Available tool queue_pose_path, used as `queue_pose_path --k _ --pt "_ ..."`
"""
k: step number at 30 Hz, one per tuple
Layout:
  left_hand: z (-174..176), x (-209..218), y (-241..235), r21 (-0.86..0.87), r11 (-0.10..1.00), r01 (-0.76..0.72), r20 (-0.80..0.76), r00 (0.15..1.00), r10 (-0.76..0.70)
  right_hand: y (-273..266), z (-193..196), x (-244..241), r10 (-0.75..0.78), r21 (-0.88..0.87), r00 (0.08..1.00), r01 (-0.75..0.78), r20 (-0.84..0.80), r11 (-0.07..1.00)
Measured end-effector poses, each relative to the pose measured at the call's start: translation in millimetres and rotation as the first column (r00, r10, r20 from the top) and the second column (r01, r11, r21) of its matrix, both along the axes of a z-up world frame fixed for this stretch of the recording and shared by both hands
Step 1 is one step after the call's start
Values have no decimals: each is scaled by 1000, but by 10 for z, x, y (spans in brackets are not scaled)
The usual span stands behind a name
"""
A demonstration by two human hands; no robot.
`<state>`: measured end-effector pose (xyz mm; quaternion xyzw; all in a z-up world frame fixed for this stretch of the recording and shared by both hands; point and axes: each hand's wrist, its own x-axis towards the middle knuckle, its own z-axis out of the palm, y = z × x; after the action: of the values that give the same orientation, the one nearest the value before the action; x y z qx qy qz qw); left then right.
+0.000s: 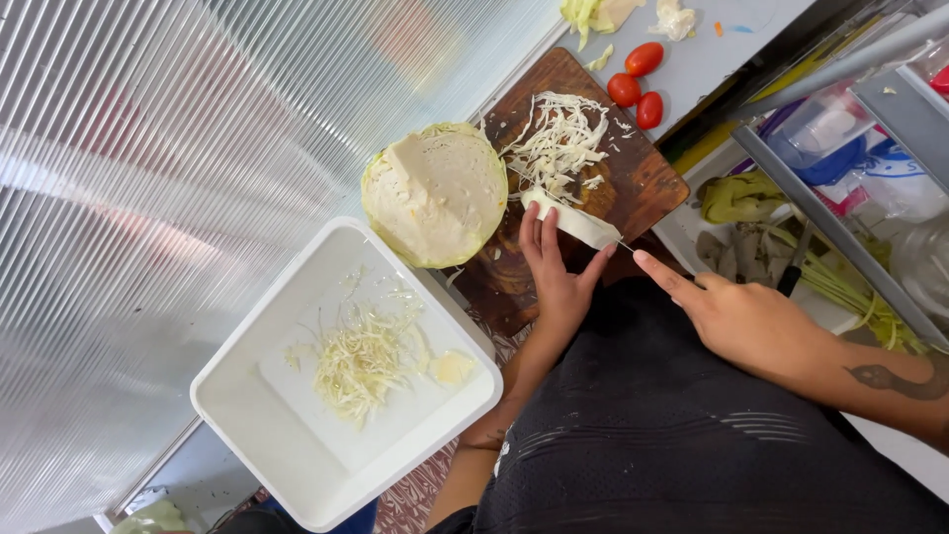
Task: The person slices a wedge of cabbage into thin strips on a wooden cutting board using a knife. They then transfer the shredded cabbage into a white plastic container. Later, the person holds a cup containing a green liquid and a spoon, and briefly picks up cherry tomatoes and cabbage leaves from the counter.
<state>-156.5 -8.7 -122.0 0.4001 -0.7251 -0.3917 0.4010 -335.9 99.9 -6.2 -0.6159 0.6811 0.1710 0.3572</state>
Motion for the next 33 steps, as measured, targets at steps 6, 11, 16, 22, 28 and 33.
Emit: queue_pose_path --k 6,11,16,22,28,33 --pt "-52 10 -29 -20 1000 -16 52 999 17 -214 49 36 0 -65 999 3 46 998" --pt "-112 18 3 -4 1000 2 37 999 -2 -324 -70 56 55 -154 997 -45 62 987" --pt "-74 -11 1 -11 998 -63 79 995 64 -197 96 -23 35 -1 998 -35 50 999" --pt "-138 -26 -47 -69 994 -85 77 993 90 -50 -1 -92 35 91 999 -38 33 995" --pt "-50 -65 -102 -37 998 -50 104 993 54 -157 -58 -48 -23 63 999 21 33 998" --pt "-281 -131 -70 -160 985 -62 29 997 67 -230 -346 -19 6 -454 995 42 104 890"
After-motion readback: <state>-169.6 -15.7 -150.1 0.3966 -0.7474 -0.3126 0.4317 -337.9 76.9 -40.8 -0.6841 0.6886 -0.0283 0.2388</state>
